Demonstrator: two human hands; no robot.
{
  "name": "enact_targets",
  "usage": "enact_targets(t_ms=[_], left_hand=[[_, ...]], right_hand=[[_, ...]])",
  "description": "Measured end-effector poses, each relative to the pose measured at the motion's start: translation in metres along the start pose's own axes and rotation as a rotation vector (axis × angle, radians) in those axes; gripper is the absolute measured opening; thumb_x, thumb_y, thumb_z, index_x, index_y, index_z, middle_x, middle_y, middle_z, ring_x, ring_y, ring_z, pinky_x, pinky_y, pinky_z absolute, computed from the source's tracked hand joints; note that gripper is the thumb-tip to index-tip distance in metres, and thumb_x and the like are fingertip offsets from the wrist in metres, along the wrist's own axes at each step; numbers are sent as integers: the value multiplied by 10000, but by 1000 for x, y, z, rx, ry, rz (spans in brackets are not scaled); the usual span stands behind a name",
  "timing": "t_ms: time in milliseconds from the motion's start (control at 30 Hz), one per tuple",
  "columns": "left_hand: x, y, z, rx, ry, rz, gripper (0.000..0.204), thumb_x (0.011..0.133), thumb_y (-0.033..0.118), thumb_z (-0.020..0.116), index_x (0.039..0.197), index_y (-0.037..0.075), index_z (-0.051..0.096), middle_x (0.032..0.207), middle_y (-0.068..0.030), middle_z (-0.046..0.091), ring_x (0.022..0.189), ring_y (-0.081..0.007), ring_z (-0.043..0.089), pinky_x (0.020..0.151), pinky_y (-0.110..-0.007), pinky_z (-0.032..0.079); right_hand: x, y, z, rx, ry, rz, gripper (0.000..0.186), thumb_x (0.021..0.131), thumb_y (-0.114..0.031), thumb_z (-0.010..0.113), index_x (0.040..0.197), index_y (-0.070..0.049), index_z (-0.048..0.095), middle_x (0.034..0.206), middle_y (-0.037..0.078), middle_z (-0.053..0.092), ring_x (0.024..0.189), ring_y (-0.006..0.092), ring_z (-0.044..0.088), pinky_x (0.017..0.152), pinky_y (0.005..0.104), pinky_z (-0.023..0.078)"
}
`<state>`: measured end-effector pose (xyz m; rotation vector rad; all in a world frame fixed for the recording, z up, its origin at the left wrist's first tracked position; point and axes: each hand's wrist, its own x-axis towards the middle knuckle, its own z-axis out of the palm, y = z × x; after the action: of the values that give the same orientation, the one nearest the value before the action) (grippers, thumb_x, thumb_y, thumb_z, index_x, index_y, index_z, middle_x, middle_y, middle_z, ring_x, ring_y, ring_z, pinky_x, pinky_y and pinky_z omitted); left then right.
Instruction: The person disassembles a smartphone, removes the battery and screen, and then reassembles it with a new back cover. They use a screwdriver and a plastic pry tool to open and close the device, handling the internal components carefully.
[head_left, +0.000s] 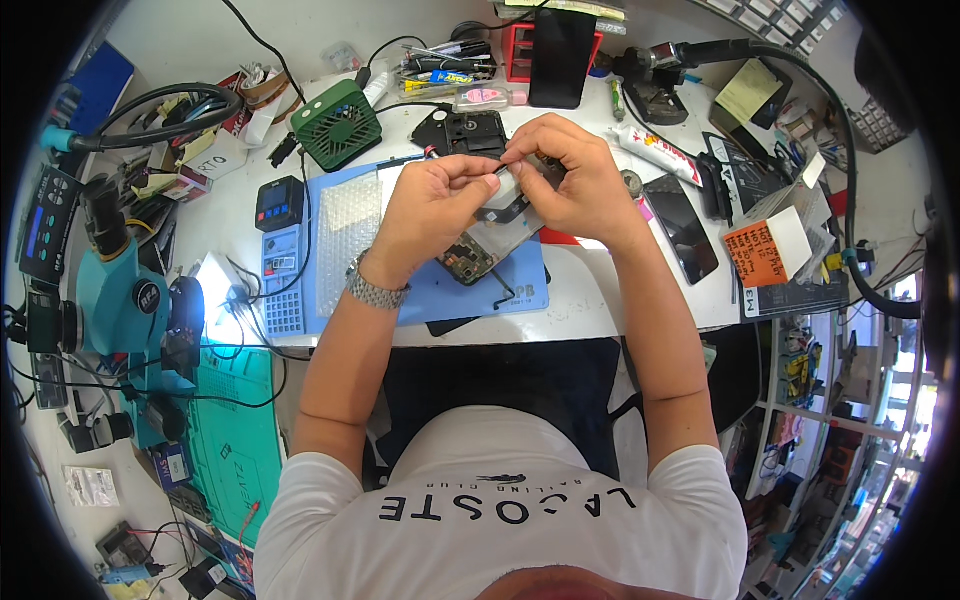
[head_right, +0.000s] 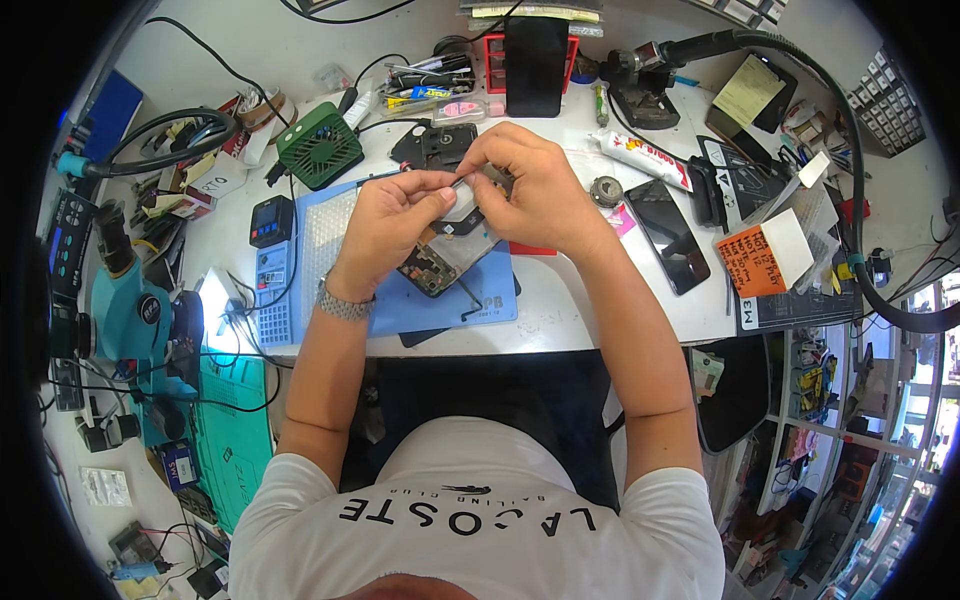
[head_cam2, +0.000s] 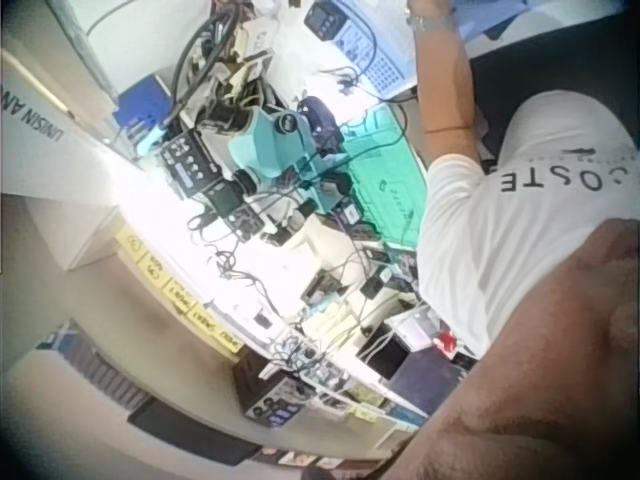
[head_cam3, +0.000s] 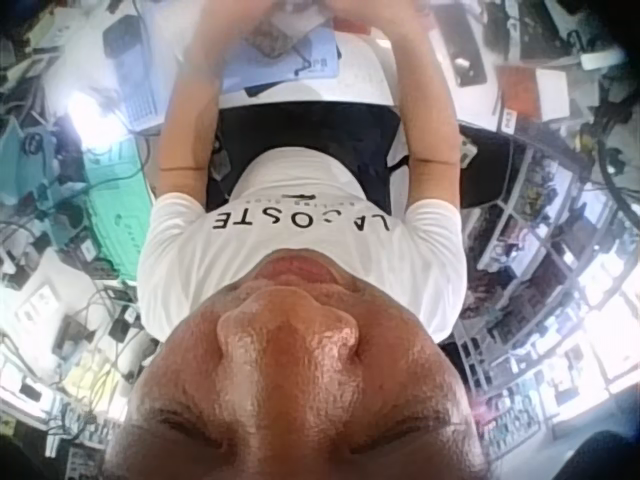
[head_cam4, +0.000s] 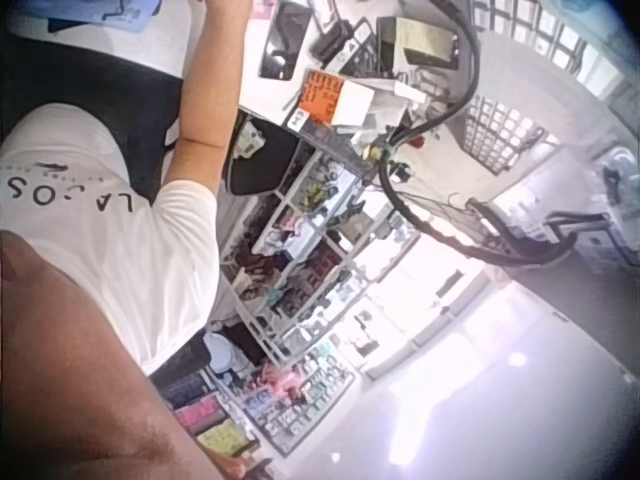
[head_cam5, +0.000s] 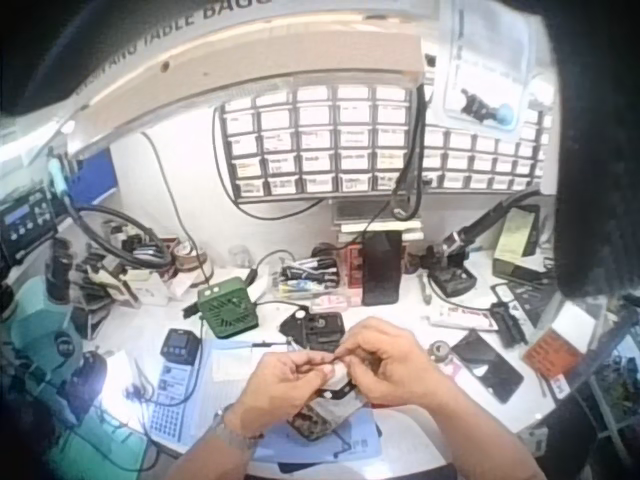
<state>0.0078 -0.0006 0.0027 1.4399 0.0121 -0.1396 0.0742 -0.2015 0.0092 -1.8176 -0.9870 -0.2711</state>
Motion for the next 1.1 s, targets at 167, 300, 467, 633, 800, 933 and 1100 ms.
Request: enact_targets(t_ms=[167,300,467,633,800,933,1100], left_hand=[[0,4,-5,100,42,1,255,960,121,759,1121,-74,723,933,-69,768,768,-39,673,642,-190,525],[0,5,-3,100,61,13,243,949,122,770,1086,-75,731,908,-65,769,757,-32,668,637,-179,512],[-3,4,3,150,110,76,195,975,147,749,1050,-33,747,786,6,724,616,13,564,503,-170,381],[-3,3,3,139,115,93,183,973,138,747,1034,-35,751,788,-2,726,637,6,577,524,-177,408],[-2,0,1,185,123,111,216,941,126,778,1015,-74,748,876,-61,766,745,-31,661,635,-179,519],[-4,5,3,171,136,118,230,941,137,793,1020,-75,750,892,-80,775,770,-48,688,667,-186,545],[-2,3,1,151,116,121,242,942,144,800,1027,-77,750,901,-97,779,786,-61,704,681,-193,557]], right_hand=[[-1,1,6,30,25,-18,173,826,33,691,989,-16,721,929,81,666,767,155,621,661,293,500],[-2,3,9,205,71,93,261,869,21,693,1129,1,687,1009,93,702,877,140,672,748,286,544],[1,-6,8,375,76,297,300,917,17,679,1216,20,648,1074,97,730,976,132,696,846,287,567],[0,-1,11,349,68,314,222,921,19,679,1142,23,683,1017,86,739,955,115,695,827,271,562],[-3,5,9,340,22,328,190,936,21,685,1126,24,676,1049,79,736,960,113,694,843,260,554],[0,-1,15,428,89,306,204,926,37,676,1130,32,674,1050,82,736,961,116,697,851,269,561],[0,-2,10,442,53,284,210,935,47,664,1144,35,666,1058,86,733,982,121,703,860,269,561]])
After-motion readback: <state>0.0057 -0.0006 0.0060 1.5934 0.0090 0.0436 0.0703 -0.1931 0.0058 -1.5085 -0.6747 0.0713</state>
